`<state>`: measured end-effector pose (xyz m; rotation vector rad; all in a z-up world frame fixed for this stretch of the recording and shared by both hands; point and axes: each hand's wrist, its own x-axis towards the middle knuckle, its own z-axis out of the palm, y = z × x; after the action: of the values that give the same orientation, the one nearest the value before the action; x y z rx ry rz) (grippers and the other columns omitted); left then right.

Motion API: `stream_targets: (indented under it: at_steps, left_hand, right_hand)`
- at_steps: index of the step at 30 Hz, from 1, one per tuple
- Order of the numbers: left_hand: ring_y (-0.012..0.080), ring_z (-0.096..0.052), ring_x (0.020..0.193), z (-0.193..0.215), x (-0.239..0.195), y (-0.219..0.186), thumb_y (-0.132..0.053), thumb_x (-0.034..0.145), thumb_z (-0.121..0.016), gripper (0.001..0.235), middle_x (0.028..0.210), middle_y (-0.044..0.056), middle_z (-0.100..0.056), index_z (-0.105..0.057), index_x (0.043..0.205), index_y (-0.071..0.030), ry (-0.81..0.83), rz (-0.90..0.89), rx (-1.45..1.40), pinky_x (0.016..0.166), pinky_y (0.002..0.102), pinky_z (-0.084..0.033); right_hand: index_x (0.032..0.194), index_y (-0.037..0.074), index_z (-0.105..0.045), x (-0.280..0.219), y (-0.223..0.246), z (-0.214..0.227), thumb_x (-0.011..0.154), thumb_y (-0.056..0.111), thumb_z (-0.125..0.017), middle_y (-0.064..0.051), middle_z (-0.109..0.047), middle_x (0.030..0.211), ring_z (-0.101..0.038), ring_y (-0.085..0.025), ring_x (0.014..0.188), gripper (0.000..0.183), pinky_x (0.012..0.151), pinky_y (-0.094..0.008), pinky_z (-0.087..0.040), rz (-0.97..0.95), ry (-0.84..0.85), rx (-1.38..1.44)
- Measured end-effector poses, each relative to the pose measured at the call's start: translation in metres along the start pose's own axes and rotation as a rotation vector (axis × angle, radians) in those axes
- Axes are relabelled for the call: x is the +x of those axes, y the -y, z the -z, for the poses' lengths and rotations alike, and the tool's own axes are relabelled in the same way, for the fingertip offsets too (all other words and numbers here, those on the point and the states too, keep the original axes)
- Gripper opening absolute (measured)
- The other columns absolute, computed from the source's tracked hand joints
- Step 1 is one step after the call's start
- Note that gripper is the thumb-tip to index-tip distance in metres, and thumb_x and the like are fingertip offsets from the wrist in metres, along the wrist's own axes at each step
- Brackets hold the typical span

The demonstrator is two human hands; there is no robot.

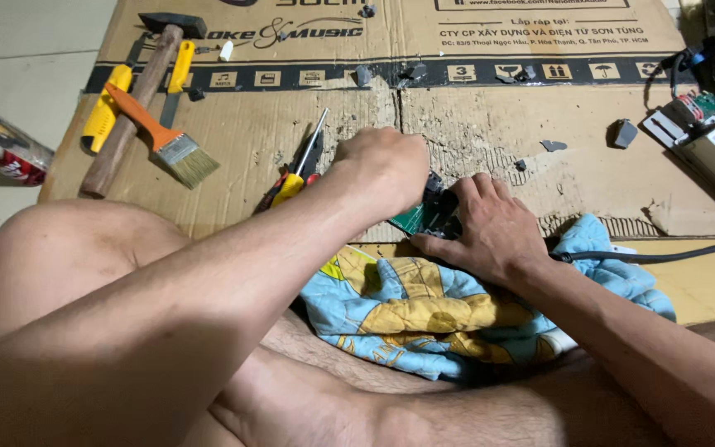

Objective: The person is repairing a small electronic device, likely a hard drive, using various tools. They use pliers to manipulate components and a screwdriver to adjust parts on the circuit board.

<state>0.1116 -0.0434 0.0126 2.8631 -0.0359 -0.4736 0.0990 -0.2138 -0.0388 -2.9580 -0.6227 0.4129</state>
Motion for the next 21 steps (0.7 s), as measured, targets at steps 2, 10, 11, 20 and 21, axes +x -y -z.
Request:
stream_targets:
  at_steps: [2, 10, 11, 20, 21]
  left_hand:
    - [0.0469, -0.065, 0.116, -0.001, -0.010, 0.003, -0.010, 0.089, -0.054, 0.032, 0.115, 0.019, -0.072, -0.077, 0.112, -0.013, 0.008, 0.029, -0.044, 0.089, 0.066, -0.053]
    - [0.0426, -0.068, 0.111, -0.051, -0.065, 0.007, -0.021, 0.100, -0.049, 0.034, 0.112, 0.016, -0.073, -0.069, 0.128, -0.024, -0.082, 0.138, -0.368, 0.091, 0.058, -0.058]
    - [0.0452, -0.068, 0.110, -0.058, -0.071, -0.003, -0.015, 0.098, -0.052, 0.043, 0.117, 0.020, -0.070, -0.057, 0.141, -0.017, -0.099, 0.138, -0.308, 0.091, 0.061, -0.055]
    - [0.0484, -0.069, 0.101, -0.020, -0.092, -0.012, -0.015, 0.095, -0.041, 0.044, 0.112, 0.026, -0.069, -0.058, 0.135, -0.008, -0.080, 0.148, -0.519, 0.083, 0.059, -0.058]
    - [0.0496, -0.069, 0.103, -0.009, -0.090, -0.005, -0.019, 0.091, -0.043, 0.040, 0.108, 0.022, -0.073, -0.069, 0.120, -0.013, -0.090, 0.121, -0.416, 0.081, 0.062, -0.057]
  right_hand:
    - [0.133, 0.013, -0.051, 0.001, -0.003, -0.001, 0.072, 0.084, -0.064, -0.010, -0.053, 0.123, -0.053, -0.030, 0.128, 0.094, 0.101, -0.049, -0.053, -0.002, 0.006, -0.002]
    - [0.134, 0.014, -0.050, 0.000, -0.003, -0.002, 0.072, 0.090, -0.059, -0.009, -0.052, 0.124, -0.051, -0.029, 0.131, 0.099, 0.102, -0.049, -0.051, -0.029, 0.017, -0.024]
    - [0.135, 0.013, -0.050, -0.002, -0.003, -0.001, 0.073, 0.088, -0.060, -0.009, -0.052, 0.125, -0.050, -0.029, 0.132, 0.097, 0.104, -0.048, -0.049, -0.024, 0.017, -0.011]
    - [0.134, 0.014, -0.054, 0.000, -0.010, -0.006, 0.069, 0.085, -0.067, -0.010, -0.054, 0.118, -0.055, -0.030, 0.124, 0.097, 0.099, -0.049, -0.053, 0.023, -0.035, 0.042]
    - [0.132, 0.012, -0.054, -0.003, -0.007, -0.003, 0.067, 0.082, -0.072, -0.011, -0.054, 0.119, -0.055, -0.034, 0.126, 0.097, 0.100, -0.051, -0.053, 0.044, -0.043, 0.074]
